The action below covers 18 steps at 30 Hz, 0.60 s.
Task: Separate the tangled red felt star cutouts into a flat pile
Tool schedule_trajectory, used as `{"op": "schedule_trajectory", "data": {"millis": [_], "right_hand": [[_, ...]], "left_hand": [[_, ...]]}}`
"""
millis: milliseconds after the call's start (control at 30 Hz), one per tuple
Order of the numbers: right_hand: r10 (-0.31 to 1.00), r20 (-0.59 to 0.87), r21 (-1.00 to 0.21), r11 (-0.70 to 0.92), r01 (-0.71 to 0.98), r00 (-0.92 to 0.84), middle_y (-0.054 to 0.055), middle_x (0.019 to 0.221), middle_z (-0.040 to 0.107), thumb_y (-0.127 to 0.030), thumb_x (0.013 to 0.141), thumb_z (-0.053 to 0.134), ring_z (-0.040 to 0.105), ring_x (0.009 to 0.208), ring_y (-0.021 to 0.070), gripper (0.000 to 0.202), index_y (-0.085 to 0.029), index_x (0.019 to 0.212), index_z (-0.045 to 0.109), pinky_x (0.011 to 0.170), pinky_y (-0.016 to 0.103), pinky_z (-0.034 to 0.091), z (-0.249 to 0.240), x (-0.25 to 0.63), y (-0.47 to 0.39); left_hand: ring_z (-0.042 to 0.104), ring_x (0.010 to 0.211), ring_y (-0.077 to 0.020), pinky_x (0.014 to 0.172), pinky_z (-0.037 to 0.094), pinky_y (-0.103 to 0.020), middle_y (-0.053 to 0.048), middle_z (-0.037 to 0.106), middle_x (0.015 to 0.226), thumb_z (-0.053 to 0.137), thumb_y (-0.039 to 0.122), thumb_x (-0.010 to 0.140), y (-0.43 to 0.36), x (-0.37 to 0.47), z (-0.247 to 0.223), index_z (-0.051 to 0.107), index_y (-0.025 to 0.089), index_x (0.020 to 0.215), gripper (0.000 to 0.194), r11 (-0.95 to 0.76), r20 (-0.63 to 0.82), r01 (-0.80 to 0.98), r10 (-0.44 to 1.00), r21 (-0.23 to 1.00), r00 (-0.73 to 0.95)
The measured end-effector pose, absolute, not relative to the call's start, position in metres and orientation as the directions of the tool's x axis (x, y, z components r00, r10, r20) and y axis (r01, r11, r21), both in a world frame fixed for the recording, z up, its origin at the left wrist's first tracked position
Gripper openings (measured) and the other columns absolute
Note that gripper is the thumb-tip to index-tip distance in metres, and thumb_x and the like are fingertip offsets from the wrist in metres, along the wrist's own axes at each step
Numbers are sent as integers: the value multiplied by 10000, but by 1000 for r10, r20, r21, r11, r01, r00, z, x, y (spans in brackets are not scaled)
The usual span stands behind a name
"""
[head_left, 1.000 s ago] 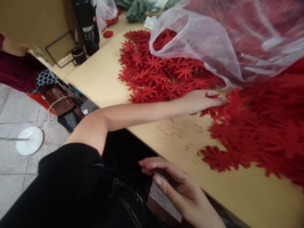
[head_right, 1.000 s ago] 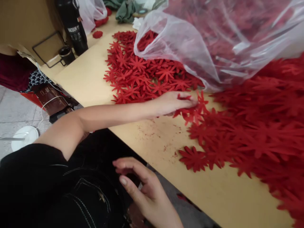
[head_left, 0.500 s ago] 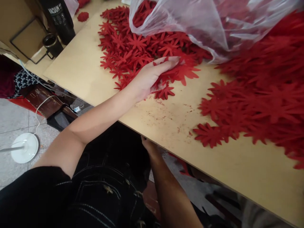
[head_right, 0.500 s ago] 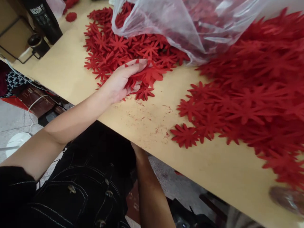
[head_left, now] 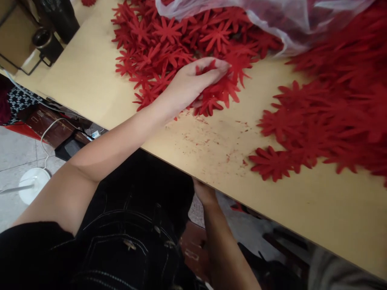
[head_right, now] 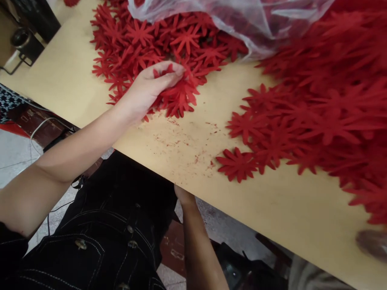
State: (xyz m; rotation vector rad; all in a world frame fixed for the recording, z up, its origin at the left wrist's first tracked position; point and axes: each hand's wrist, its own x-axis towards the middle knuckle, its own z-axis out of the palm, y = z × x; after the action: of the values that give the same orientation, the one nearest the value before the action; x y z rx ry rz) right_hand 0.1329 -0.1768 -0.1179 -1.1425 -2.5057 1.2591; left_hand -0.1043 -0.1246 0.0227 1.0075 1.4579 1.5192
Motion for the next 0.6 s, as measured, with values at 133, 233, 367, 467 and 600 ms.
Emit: {"op": "schedule_trajectory", "data": {"millis": [133, 233, 367, 467, 600], "right_hand": [[392, -416, -745, 370, 555, -820, 8, 630, 544, -381, 851, 386, 535, 619, 133, 310, -196, 666, 553, 590, 253, 429, -102, 155, -198], [232, -533, -712, 397, 579, -814, 37, 708, 572, -319, 878, 329, 562, 685, 143, 337, -177, 668, 552, 645, 264, 433, -107, 158, -210], [482, -558, -595, 334, 731, -675, 117, 1019, 596, -242, 865, 358, 574, 964, 190, 288, -131, 1061, 537, 854, 309, 423, -127, 139, -205], [596, -596, -415, 344, 842, -538, 222, 1215, 480, -273, 806, 482, 565, 1024, 267, 534, -69, 1283, 355, 851, 361, 436, -138, 120, -200], [629, -631, -287, 354, 890, -453, 269, 1315, 369, -348, 705, 615, 537, 1074, 345, 754, -79, 1328, 286, 812, 412, 460, -153, 105, -191]], "left_hand": [[506, 767, -111, 818, 384, -267, -20, 568, 782, 473, 157, 786, -100, -96, 20, 512, 162, 702, 92, -35, 168, 509, 962, 860, -216], [515, 848, -173, 865, 373, -343, -36, 582, 850, 527, 254, 760, -97, -84, 21, 550, 187, 872, 132, -16, 140, 710, 983, 704, -117], [482, 1041, -257, 892, 372, -376, -73, 535, 1006, 577, 254, 717, -101, -72, 28, 562, 185, 971, 264, -19, 115, 807, 992, 591, -60], [427, 1129, -277, 915, 367, -374, -83, 497, 1109, 553, 217, 726, -108, -69, 45, 591, 194, 927, 206, -64, 175, 846, 984, 530, -35], [469, 1110, -238, 961, 345, -393, -70, 527, 1095, 412, 229, 822, -148, -65, 71, 590, 177, 983, 246, -195, 214, 819, 973, 540, 90]]}}
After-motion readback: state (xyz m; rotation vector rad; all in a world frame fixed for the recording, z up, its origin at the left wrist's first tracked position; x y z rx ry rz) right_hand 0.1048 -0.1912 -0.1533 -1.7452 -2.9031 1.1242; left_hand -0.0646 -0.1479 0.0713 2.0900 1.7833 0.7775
